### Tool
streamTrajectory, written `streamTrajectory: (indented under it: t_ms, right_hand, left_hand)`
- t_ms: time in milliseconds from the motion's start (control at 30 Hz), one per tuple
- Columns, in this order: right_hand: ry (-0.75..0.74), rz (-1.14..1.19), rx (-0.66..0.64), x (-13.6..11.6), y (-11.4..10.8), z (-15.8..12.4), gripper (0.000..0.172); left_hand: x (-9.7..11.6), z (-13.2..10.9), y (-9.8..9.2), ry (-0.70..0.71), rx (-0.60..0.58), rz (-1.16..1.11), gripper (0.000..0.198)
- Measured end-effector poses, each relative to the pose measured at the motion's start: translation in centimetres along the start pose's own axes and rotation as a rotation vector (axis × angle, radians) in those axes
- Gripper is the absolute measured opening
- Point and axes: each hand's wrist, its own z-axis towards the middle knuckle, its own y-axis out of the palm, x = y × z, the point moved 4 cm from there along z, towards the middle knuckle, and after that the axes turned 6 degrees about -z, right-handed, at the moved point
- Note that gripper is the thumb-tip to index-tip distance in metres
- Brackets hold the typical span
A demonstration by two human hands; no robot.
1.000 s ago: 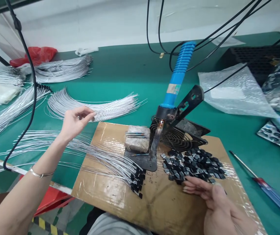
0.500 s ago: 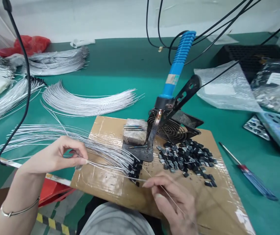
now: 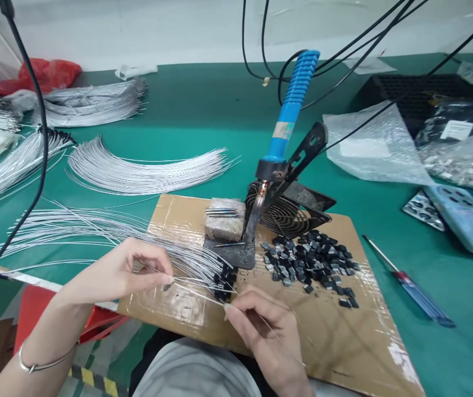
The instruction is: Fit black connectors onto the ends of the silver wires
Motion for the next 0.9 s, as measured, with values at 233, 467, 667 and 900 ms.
streamTrajectory:
  t_ms: [233,467,667,900]
  right_hand:
    - [0.161,0.111,0.061,0.4,-0.1,0.2,0.027]
    - [0.198,0.16,0.016,0.9,-0.3,0.0,0.025]
    - [0.101,0.084,-0.006,-0.2,-0.8,0.3,0.024]
    - [0.026,-0.02,0.098,-1.1,-0.4,0.2,0.023]
  left_hand:
    - [0.7,0.5,1.0,0.043,-0.031,0.007,0.019]
    - [0.6,0.6,1.2,0.061,-0.066,-0.032,0.02]
    - [0.4,0.5,1.3,0.043,-0.068,-0.018,0.024]
    - [3.0,0.5,5.4,0.078,0.02,0.201,0.023]
